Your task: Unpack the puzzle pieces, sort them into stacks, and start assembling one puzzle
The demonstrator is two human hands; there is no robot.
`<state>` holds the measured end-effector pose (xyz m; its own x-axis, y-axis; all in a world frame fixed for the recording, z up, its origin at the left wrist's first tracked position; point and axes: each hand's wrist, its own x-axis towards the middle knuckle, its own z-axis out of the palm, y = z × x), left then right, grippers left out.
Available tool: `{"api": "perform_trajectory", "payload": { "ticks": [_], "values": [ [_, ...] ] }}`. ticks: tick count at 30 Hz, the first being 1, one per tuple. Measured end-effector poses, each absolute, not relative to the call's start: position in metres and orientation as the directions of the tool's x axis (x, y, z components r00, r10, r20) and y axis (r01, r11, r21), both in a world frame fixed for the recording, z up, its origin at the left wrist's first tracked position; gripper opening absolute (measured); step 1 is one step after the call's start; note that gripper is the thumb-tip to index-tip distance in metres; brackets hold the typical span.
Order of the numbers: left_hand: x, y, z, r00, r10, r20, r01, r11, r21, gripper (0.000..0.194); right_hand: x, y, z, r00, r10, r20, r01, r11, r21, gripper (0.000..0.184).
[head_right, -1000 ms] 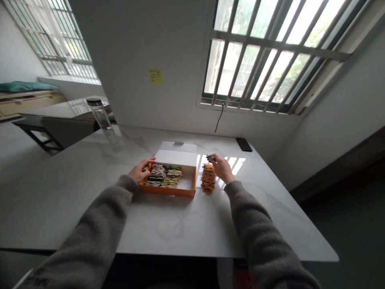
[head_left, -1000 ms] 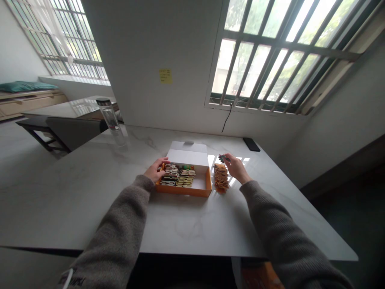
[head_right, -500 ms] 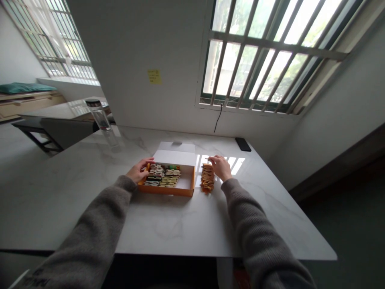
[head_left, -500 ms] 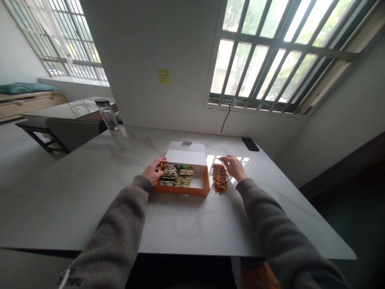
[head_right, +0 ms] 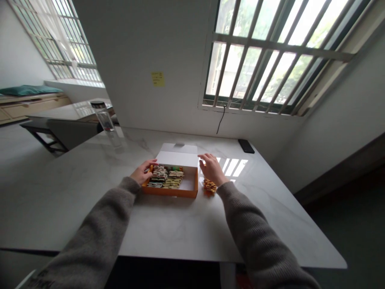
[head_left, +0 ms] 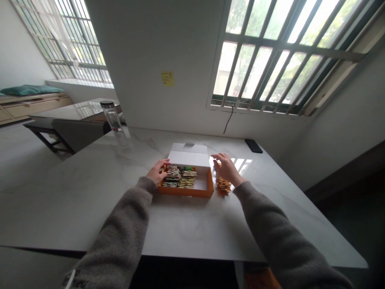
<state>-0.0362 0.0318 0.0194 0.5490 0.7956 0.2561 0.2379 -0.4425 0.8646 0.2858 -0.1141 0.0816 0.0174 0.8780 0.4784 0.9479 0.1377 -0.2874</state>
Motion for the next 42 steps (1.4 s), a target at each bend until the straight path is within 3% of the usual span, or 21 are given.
{"api": "perform_trajectory", "payload": {
  "ticks": [4,8,13,20,25,29,35,38,42],
  "values": [
    [-0.035,0.028,0.021,0.533,0.805,0.259,0.227,-0.431,0.873,0.048,0.226,-0.118,0.093,-0.265,0.877,0.4,0.885,0.386,-0.26,0.038],
    [-0.034,0.027,0.021,0.533,0.805,0.26,0.222,-0.429,0.876,0.049,0.202,-0.114,0.085,-0.302,0.925,0.233,0.907,0.354,-0.229,0.05],
    [-0.034,0.027,0.02,0.536,0.798,0.276,0.219,-0.447,0.868,0.048,0.205,-0.109,0.078,-0.32,0.935,0.154,0.914,0.348,-0.21,0.077],
    [-0.034,0.027,0.019,0.531,0.799,0.281,0.227,-0.453,0.862,0.048,0.207,-0.105,0.077,-0.33,0.939,0.096,0.871,0.342,-0.352,0.065],
    [-0.033,0.028,0.016,0.526,0.799,0.292,0.208,-0.454,0.867,0.048,0.214,-0.093,0.077,-0.4,0.916,0.011,0.841,0.372,-0.393,0.079],
    [-0.033,0.029,0.015,0.535,0.791,0.296,0.205,-0.461,0.863,0.049,0.214,-0.084,0.079,-0.42,0.904,-0.078,0.868,0.375,-0.326,0.088],
    [-0.033,0.03,0.013,0.545,0.78,0.307,0.211,-0.482,0.85,0.049,0.209,-0.094,0.086,-0.44,0.894,0.085,0.873,0.448,-0.194,0.074],
    [-0.033,0.03,0.013,0.537,0.787,0.306,0.21,-0.475,0.855,0.05,0.206,-0.096,0.088,-0.453,0.887,0.087,0.883,0.46,-0.096,0.068],
    [-0.033,0.031,0.012,0.533,0.788,0.308,0.209,-0.475,0.855,0.05,0.203,-0.088,0.084,-0.494,0.868,0.06,0.867,0.496,-0.044,0.076]
  ]
}}
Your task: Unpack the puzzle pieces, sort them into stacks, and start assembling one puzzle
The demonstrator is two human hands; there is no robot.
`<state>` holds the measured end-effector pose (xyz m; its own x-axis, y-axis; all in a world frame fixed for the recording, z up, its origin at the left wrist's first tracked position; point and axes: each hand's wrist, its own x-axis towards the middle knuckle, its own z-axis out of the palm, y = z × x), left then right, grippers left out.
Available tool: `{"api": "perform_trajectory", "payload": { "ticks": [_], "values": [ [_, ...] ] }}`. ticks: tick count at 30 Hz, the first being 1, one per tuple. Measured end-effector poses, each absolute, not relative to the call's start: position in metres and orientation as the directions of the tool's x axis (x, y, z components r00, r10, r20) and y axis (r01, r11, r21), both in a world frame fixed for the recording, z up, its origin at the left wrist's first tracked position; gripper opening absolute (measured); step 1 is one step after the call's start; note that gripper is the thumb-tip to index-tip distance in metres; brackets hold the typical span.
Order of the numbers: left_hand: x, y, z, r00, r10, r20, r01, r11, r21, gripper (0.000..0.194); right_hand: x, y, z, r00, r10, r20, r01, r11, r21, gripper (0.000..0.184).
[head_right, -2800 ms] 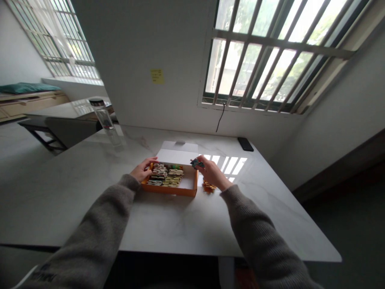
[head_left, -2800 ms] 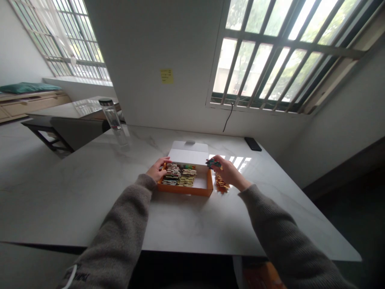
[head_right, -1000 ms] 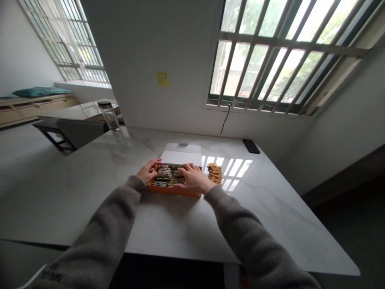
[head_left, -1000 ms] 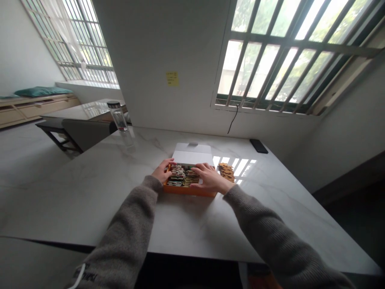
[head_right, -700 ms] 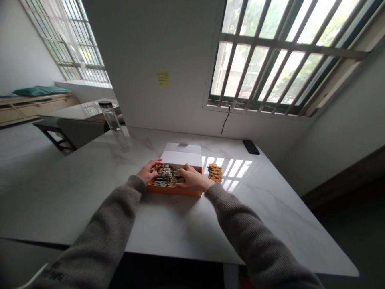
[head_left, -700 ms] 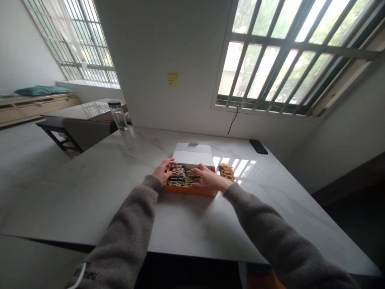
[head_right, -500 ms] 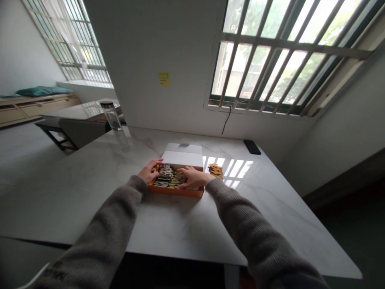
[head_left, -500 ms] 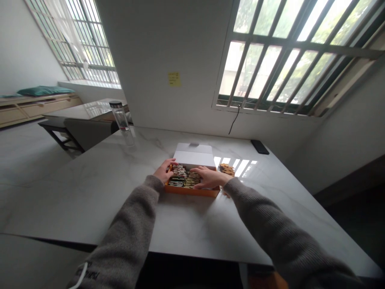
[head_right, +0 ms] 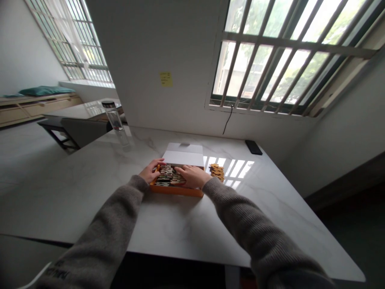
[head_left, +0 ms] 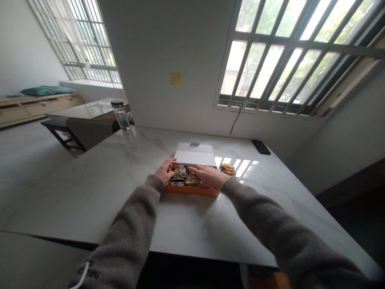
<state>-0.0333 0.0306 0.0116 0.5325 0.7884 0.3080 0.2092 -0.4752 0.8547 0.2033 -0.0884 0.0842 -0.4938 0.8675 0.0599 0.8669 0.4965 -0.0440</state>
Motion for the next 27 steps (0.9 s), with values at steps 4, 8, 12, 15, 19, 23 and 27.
{"api": "perform_trajectory", "payload": {
  "ticks": [4,8,12,15,19,23,27],
  "values": [
    [-0.033,0.034,0.008,0.548,0.772,0.323,0.197,-0.494,0.847,0.055,0.203,-0.076,0.074,-0.488,0.871,0.059,0.862,0.491,-0.123,0.074],
    [-0.032,0.037,0.004,0.558,0.755,0.344,0.186,-0.518,0.835,0.052,0.209,-0.074,0.072,-0.503,0.862,0.056,0.84,0.503,-0.202,0.066],
    [-0.034,0.037,0.007,0.573,0.749,0.331,0.196,-0.518,0.833,0.049,0.217,-0.083,0.083,-0.482,0.875,0.05,0.832,0.475,-0.286,0.064],
    [-0.042,0.04,0.011,0.58,0.758,0.299,0.195,-0.485,0.852,0.049,0.221,-0.093,0.097,-0.442,0.893,0.082,0.822,0.44,-0.361,0.065],
    [-0.059,0.053,0.014,0.561,0.79,0.248,0.183,-0.41,0.894,0.043,0.227,-0.106,0.114,-0.367,0.91,0.195,0.778,0.415,-0.472,0.065],
    [-0.08,0.068,0.013,0.488,0.841,0.233,0.178,-0.357,0.917,0.041,0.245,-0.112,0.123,-0.26,0.895,0.363,0.76,0.421,-0.494,0.063],
    [-0.095,0.077,0.013,0.384,0.893,0.233,0.239,-0.34,0.91,0.046,0.27,-0.107,0.112,-0.143,0.886,0.441,0.873,0.323,-0.366,0.064]
  ]
}}
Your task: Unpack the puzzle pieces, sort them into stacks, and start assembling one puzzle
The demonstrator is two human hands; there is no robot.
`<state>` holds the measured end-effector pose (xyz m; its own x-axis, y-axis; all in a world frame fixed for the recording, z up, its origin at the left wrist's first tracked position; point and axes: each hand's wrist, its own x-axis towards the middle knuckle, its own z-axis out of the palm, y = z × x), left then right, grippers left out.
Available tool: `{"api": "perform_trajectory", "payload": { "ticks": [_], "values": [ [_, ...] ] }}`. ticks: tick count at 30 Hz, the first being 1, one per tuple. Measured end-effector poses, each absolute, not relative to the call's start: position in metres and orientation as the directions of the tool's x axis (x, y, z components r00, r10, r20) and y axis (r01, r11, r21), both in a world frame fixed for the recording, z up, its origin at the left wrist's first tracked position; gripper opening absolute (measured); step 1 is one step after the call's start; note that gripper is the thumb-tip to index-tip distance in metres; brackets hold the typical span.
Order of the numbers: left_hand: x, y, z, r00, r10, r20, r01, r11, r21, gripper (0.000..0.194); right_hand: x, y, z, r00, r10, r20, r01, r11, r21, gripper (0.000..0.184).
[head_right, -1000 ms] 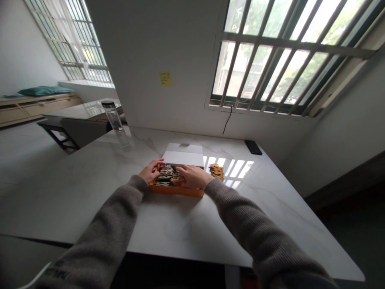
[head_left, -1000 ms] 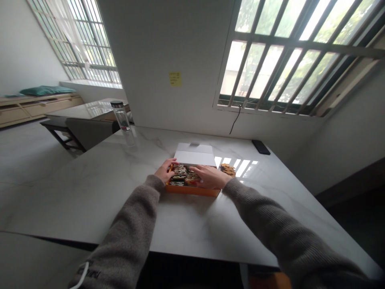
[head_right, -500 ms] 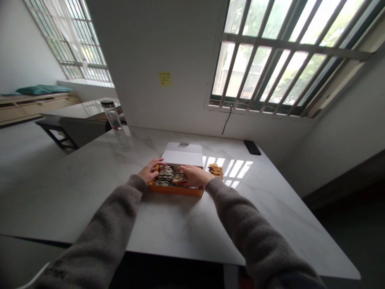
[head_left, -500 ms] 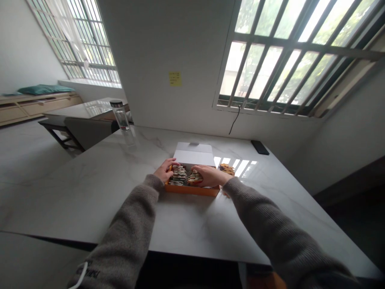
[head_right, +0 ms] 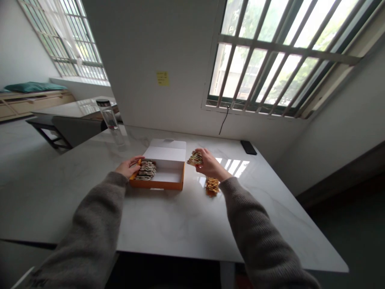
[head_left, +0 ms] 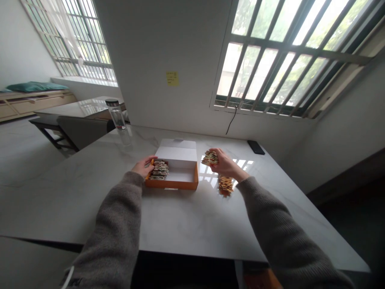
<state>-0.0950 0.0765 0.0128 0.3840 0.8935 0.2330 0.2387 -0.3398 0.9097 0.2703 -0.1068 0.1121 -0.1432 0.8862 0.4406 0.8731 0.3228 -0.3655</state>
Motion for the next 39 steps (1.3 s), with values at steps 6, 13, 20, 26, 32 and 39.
{"api": "perform_trajectory", "payload": {
  "ticks": [6,13,20,26,32,39],
  "values": [
    [-0.088,0.051,0.037,0.12,0.824,0.553,0.519,-0.527,0.673,0.03,0.275,-0.105,0.072,-0.171,0.966,0.196,0.971,0.199,-0.135,0.063],
    [-0.041,-0.001,0.058,0.43,0.578,0.694,0.443,-0.805,0.396,0.023,0.261,-0.108,0.062,-0.194,0.979,0.069,0.977,0.199,-0.081,0.08],
    [-0.049,-0.008,0.045,0.573,0.549,0.609,0.547,-0.809,0.216,0.021,0.256,-0.114,0.056,-0.188,0.982,-0.011,0.973,0.185,-0.141,0.099],
    [-0.074,-0.014,0.033,0.447,0.638,0.627,0.676,-0.7,0.23,0.022,0.246,-0.124,0.08,-0.167,0.986,-0.028,0.968,0.159,-0.193,0.106],
    [-0.075,-0.016,0.029,0.444,0.682,0.581,0.685,-0.676,0.271,0.022,0.181,-0.112,0.107,-0.369,0.922,0.116,0.872,0.387,-0.3,0.06],
    [-0.075,-0.019,0.028,0.48,0.694,0.537,0.694,-0.674,0.251,0.021,0.108,-0.081,0.085,-0.48,0.875,-0.061,0.843,0.44,-0.31,0.037]
  ]
}}
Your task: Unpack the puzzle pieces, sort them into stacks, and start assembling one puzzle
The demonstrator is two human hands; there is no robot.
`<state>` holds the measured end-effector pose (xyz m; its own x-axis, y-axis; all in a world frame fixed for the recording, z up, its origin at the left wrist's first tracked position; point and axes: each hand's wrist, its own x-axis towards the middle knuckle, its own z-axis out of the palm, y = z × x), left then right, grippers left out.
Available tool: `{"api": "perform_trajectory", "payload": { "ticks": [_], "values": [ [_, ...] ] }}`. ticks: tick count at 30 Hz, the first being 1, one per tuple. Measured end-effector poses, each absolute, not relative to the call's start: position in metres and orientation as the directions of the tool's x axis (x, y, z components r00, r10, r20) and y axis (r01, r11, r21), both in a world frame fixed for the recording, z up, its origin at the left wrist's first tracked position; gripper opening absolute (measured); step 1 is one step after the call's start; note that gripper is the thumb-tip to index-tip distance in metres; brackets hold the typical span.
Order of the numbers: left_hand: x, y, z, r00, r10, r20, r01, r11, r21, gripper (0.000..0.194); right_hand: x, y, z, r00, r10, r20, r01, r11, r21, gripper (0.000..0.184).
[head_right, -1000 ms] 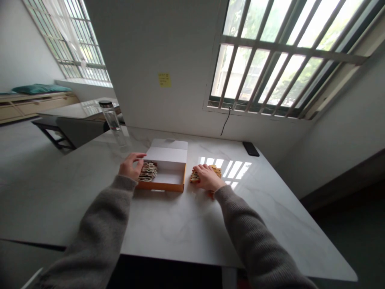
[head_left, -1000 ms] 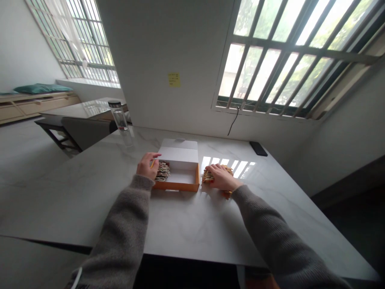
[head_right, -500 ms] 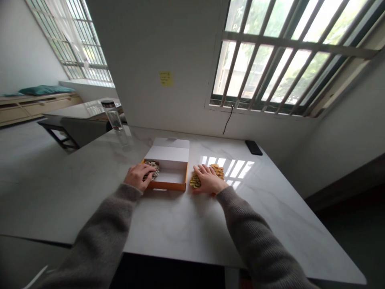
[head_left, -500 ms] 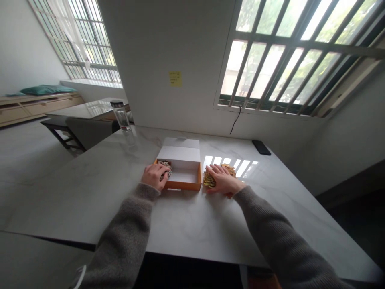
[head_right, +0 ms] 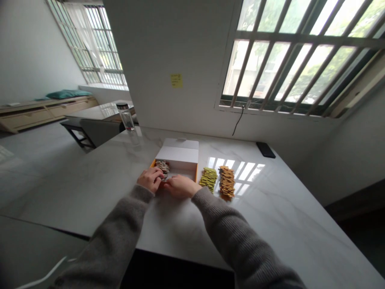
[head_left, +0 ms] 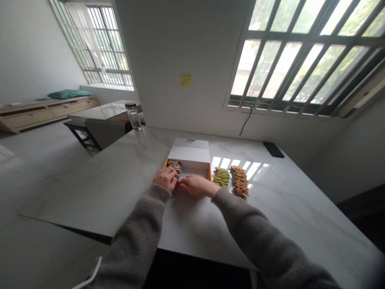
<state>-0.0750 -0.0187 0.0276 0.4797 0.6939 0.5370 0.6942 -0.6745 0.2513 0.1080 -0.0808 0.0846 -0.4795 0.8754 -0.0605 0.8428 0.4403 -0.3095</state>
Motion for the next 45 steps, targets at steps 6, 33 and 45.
{"api": "perform_trajectory", "payload": {
  "ticks": [6,33,45],
  "values": [
    [-0.073,-0.022,0.03,0.482,0.716,0.506,0.728,-0.648,0.223,0.02,0.105,-0.059,0.087,-0.508,0.802,-0.315,0.804,0.311,-0.507,0.035],
    [-0.044,-0.038,0.063,0.73,0.635,0.255,0.558,-0.768,0.315,0.029,0.146,-0.072,0.116,-0.47,0.725,-0.504,0.837,0.186,-0.514,0.027],
    [-0.029,-0.042,0.059,0.815,0.571,0.098,0.562,-0.82,0.108,0.026,0.155,-0.07,0.115,-0.461,0.709,-0.534,0.819,0.107,-0.564,0.025]
  ]
}}
